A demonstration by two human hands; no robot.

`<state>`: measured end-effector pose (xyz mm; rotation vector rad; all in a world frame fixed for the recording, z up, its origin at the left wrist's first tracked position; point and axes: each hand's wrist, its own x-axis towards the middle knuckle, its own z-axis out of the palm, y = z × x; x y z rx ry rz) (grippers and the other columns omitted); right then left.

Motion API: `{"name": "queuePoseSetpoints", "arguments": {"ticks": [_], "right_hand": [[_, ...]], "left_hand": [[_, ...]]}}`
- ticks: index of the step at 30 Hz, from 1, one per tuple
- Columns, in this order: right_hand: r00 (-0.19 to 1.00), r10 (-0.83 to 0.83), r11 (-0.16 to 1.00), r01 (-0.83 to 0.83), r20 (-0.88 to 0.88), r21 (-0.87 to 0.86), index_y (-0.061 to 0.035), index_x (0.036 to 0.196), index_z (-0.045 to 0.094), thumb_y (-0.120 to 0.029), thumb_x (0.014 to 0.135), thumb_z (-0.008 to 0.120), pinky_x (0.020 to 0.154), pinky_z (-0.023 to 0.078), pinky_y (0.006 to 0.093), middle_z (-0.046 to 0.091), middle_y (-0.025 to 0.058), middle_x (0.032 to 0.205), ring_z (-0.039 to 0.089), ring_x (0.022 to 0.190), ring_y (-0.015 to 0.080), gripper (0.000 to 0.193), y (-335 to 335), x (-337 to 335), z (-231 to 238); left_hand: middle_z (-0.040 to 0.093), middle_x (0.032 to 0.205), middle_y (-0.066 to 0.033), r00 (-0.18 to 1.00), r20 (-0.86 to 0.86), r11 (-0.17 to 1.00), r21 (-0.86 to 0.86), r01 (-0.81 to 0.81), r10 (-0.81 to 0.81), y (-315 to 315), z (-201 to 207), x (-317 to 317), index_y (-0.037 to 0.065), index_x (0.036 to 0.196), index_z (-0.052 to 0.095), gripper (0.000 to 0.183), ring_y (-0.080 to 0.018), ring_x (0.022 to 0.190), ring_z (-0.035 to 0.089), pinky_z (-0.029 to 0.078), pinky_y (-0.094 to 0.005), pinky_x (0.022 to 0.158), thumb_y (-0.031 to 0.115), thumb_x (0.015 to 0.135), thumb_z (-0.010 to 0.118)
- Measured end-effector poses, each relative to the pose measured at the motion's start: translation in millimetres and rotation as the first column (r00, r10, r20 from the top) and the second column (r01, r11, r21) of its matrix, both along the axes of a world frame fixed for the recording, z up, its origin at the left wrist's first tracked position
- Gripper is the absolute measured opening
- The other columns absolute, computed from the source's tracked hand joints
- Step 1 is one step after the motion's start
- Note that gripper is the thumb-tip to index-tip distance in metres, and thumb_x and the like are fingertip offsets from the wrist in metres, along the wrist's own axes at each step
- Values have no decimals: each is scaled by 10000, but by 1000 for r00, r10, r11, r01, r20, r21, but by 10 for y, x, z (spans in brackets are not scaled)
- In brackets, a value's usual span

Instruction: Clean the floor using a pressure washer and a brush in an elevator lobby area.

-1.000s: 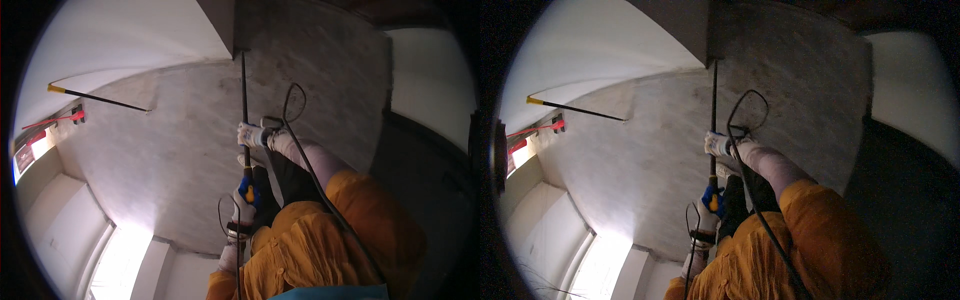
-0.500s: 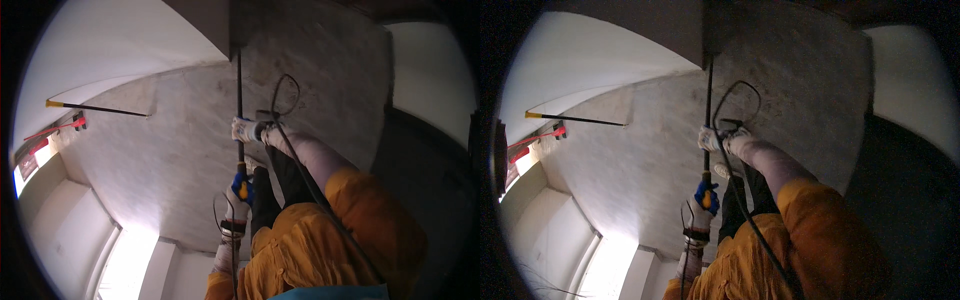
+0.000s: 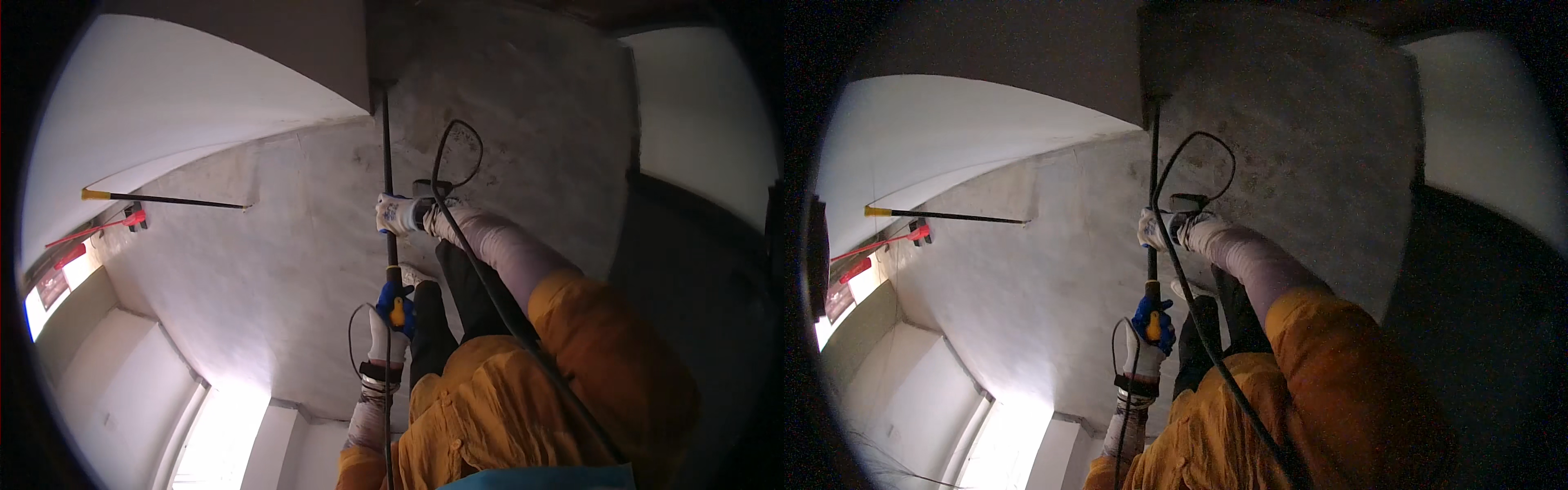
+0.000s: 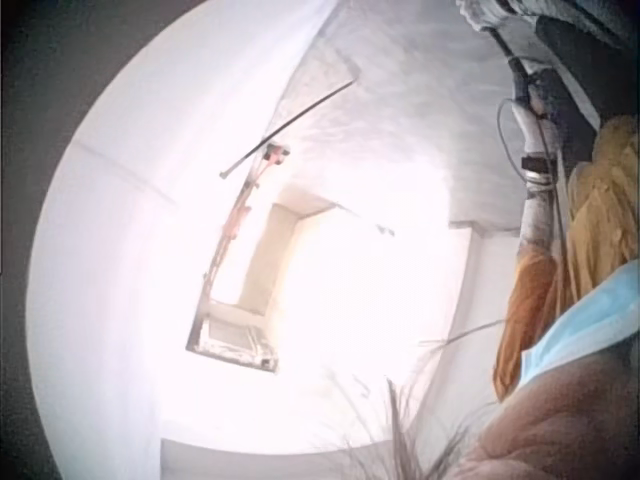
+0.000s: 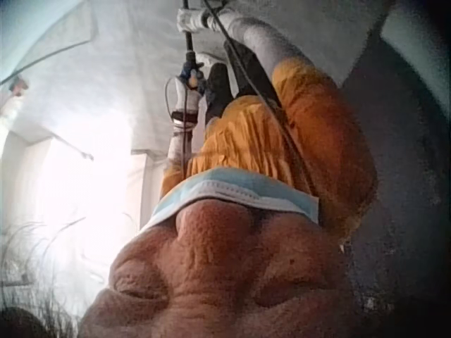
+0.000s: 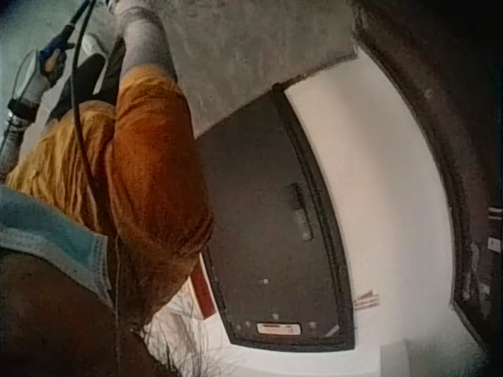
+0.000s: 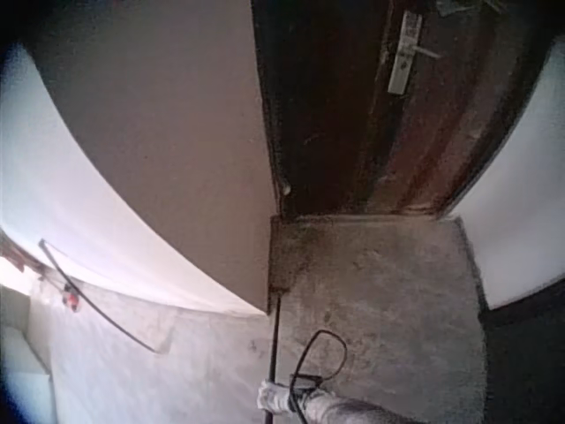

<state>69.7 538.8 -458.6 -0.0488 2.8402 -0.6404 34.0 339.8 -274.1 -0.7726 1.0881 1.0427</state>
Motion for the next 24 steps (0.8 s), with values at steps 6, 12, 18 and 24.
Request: {"name": "queuePoseSetpoints", "arguments": {"ticks": [6,12,18,24], "right_hand": [[974,167,970,-134,-153,204,-193,612,537,-248,616,603,651,399,361,557,-7,599,565,645,191,86,-190,372,24],[990,-52,911,102,-134,400,-167,600,497,-179,661,570,650,414,356,540,-9,617,554,688,196,95,850,-175,-495],[981,-189,926,164,41,339,-195,598,581,-134,694,573,692,395,364,597,-17,673,559,722,188,114,1217,-295,-305],[988,-96,913,135,-117,384,-236,614,577,-182,714,584,750,374,437,559,-46,649,554,769,185,115,-444,109,-548]], "left_hand": [[507,589,-2,773,-555,942,-60,330,-306,-365,-191,544,34,1011,548,358,-137,428,481,378,-261,370,370,900,498],[497,567,-2,810,-523,874,226,430,-263,958,-339,-95,-3,1044,546,442,-139,441,491,391,-249,391,407,887,497],[480,581,11,988,-127,969,217,114,-87,1265,-590,-175,-16,1034,552,454,-113,444,458,356,-222,398,407,873,526],[587,863,-41,904,-365,923,217,318,-225,-408,-583,86,1,1133,522,347,-78,707,518,433,-200,605,38,788,539]]}}
